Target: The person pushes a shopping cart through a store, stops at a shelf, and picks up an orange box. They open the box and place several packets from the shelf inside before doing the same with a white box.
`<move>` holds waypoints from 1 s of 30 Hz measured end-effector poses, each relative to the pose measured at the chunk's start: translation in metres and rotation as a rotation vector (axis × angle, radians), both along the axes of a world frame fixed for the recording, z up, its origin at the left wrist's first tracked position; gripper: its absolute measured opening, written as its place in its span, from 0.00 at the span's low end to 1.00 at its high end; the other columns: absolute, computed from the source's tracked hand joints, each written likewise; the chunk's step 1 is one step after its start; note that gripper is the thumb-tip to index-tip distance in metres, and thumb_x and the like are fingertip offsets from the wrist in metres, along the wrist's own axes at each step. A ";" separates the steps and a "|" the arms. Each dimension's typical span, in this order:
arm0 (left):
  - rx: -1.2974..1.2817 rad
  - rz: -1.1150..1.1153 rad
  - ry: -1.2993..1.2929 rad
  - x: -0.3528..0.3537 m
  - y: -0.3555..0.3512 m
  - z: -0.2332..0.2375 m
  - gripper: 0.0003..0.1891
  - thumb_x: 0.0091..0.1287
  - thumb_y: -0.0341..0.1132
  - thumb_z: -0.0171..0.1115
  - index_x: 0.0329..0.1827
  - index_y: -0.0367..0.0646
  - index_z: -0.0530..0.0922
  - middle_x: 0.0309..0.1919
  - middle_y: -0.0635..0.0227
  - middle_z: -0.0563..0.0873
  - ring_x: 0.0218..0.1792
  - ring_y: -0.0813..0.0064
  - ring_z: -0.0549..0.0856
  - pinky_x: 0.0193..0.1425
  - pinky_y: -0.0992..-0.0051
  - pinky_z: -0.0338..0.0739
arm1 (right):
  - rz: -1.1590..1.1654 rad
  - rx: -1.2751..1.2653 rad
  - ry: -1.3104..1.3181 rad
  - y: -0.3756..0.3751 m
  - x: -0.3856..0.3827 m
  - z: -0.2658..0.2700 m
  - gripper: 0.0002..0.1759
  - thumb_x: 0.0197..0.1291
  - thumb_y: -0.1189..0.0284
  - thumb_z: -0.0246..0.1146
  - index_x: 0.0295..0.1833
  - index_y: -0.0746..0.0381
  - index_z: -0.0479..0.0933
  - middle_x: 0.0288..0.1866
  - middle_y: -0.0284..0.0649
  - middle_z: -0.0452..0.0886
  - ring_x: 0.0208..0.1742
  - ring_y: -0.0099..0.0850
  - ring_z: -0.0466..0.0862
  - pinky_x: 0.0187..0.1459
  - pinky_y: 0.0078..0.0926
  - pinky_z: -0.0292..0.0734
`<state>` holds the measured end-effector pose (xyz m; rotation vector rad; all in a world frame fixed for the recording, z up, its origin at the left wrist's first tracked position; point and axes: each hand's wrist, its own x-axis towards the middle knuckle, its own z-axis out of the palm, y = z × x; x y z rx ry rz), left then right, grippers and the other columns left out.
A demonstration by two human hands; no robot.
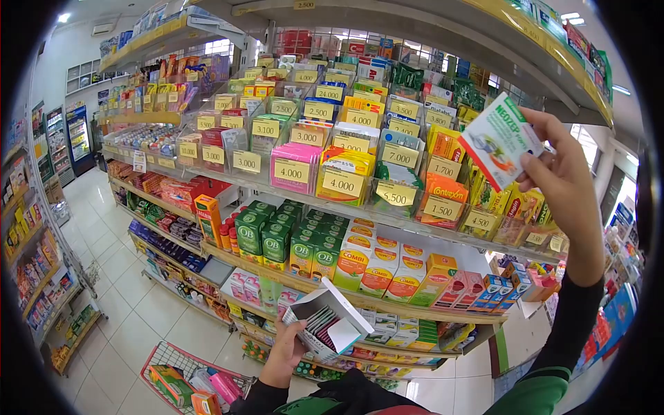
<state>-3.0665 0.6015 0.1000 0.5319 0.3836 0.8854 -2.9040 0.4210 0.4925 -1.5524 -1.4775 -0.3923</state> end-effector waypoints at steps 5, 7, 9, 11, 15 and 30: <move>-0.040 -0.020 0.038 -0.002 0.002 0.017 0.30 0.51 0.29 0.55 0.59 0.45 0.55 0.51 0.58 0.71 0.51 0.60 0.75 0.51 0.55 0.74 | -0.091 -0.085 -0.012 -0.006 -0.003 0.001 0.24 0.53 0.85 0.52 0.58 0.66 0.65 0.46 0.41 0.72 0.27 0.14 0.75 0.30 0.10 0.73; -0.066 -0.022 0.056 -0.003 0.007 0.012 0.29 0.51 0.30 0.56 0.59 0.45 0.58 0.50 0.59 0.73 0.50 0.60 0.77 0.50 0.56 0.75 | -0.068 -0.101 0.012 -0.004 -0.002 -0.002 0.23 0.54 0.85 0.52 0.58 0.66 0.65 0.45 0.40 0.73 0.27 0.15 0.75 0.30 0.11 0.73; -0.029 -0.047 0.032 0.000 0.012 0.011 0.29 0.51 0.31 0.56 0.58 0.44 0.60 0.50 0.59 0.74 0.49 0.60 0.77 0.49 0.56 0.75 | -0.042 -0.172 0.102 -0.006 -0.003 -0.005 0.23 0.54 0.85 0.52 0.58 0.66 0.65 0.44 0.40 0.73 0.28 0.15 0.76 0.31 0.11 0.74; 0.002 -0.063 0.007 0.001 0.015 0.014 0.29 0.51 0.31 0.57 0.58 0.43 0.61 0.49 0.58 0.75 0.49 0.60 0.78 0.49 0.57 0.76 | -0.067 -0.168 0.117 -0.012 -0.005 -0.008 0.23 0.54 0.85 0.52 0.58 0.66 0.65 0.45 0.40 0.72 0.28 0.16 0.77 0.31 0.13 0.75; 0.008 -0.094 0.036 0.002 0.020 0.010 0.28 0.51 0.33 0.57 0.57 0.41 0.64 0.48 0.58 0.76 0.48 0.60 0.79 0.49 0.57 0.76 | -0.127 -0.226 0.151 -0.024 -0.019 -0.016 0.25 0.53 0.88 0.49 0.60 0.68 0.62 0.50 0.43 0.70 0.31 0.18 0.78 0.30 0.12 0.76; -0.011 -0.111 -0.017 -0.009 0.049 -0.010 0.38 0.47 0.33 0.62 0.62 0.53 0.51 0.55 0.58 0.66 0.54 0.56 0.72 0.48 0.47 0.72 | -0.380 0.054 -0.347 -0.002 0.023 0.068 0.18 0.55 0.71 0.58 0.51 0.65 0.70 0.42 0.38 0.76 0.35 0.22 0.77 0.31 0.18 0.74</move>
